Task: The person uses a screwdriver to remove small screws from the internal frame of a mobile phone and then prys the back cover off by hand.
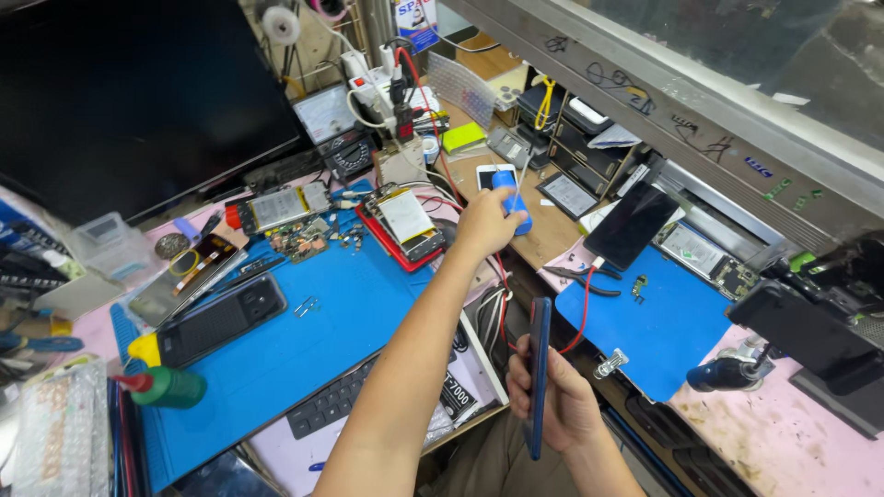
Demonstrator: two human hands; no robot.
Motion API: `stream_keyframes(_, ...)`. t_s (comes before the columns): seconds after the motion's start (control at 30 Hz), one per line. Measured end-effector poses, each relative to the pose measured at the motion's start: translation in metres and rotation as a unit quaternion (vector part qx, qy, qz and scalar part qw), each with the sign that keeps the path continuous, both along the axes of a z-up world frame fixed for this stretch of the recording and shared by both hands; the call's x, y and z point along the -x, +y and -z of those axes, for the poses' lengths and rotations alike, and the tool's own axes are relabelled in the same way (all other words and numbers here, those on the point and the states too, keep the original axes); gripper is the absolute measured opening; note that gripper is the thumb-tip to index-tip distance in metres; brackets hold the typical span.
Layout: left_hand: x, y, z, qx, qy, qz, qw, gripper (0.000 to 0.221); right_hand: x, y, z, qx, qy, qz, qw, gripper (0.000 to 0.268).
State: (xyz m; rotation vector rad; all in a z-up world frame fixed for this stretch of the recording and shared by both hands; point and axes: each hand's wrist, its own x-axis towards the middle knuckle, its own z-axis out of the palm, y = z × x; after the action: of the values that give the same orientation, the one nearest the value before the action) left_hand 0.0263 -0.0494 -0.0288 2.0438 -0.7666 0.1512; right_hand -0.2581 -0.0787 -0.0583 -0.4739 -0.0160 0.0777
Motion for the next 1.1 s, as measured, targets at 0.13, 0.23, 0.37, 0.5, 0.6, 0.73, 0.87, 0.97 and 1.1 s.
stream_keyframes(0.13, 0.016, 0.014, 0.012, 0.0, -0.008, 0.031, 0.999, 0.016, -0.003, -0.006, 0.007, -0.011, 0.018, 0.011, 1.0, 0.041)
stream_keyframes(0.23, 0.05, 0.053, -0.003, 0.04, 0.233, 0.089, 0.967, 0.014, -0.009, -0.009, 0.012, -0.03, 0.005, 0.011, 0.999, 0.041)
stream_keyframes(0.37, 0.099, 0.098, -0.03, 0.199, 0.351, 0.237, 0.884, 0.014, -0.02, -0.009, 0.014, -0.013, 0.037, 0.023, 0.999, 0.04)
stream_keyframes(0.5, 0.131, 0.114, -0.05, 0.298, 0.376, 0.259, 0.838, 0.013, -0.026, -0.002, 0.011, 0.011, 0.057, 0.032, 0.998, 0.04)
stream_keyframes(0.6, 0.141, 0.114, -0.059, 0.309, 0.369, 0.24, 0.843, 0.01, -0.029, -0.001, 0.005, 0.023, 0.052, 0.031, 0.998, 0.041)
stream_keyframes(0.73, 0.147, 0.113, -0.063, 0.308, 0.349, 0.232, 0.854, 0.009, -0.027, 0.001, 0.001, 0.043, 0.06, 0.033, 0.997, 0.044)
stream_keyframes(0.87, 0.15, 0.117, -0.067, 0.303, 0.33, 0.236, 0.862, 0.008, -0.028, 0.002, -0.002, 0.03, 0.067, 0.027, 0.997, 0.044)
stream_keyframes(0.97, 0.151, 0.118, -0.072, 0.289, 0.326, 0.228, 0.871, 0.006, -0.028, 0.002, 0.0, 0.038, 0.062, 0.03, 0.997, 0.044)
stream_keyframes(1.1, 0.155, 0.121, -0.083, 0.254, 0.304, 0.201, 0.896, 0.006, -0.027, 0.003, 0.005, 0.039, 0.054, 0.03, 0.997, 0.042)
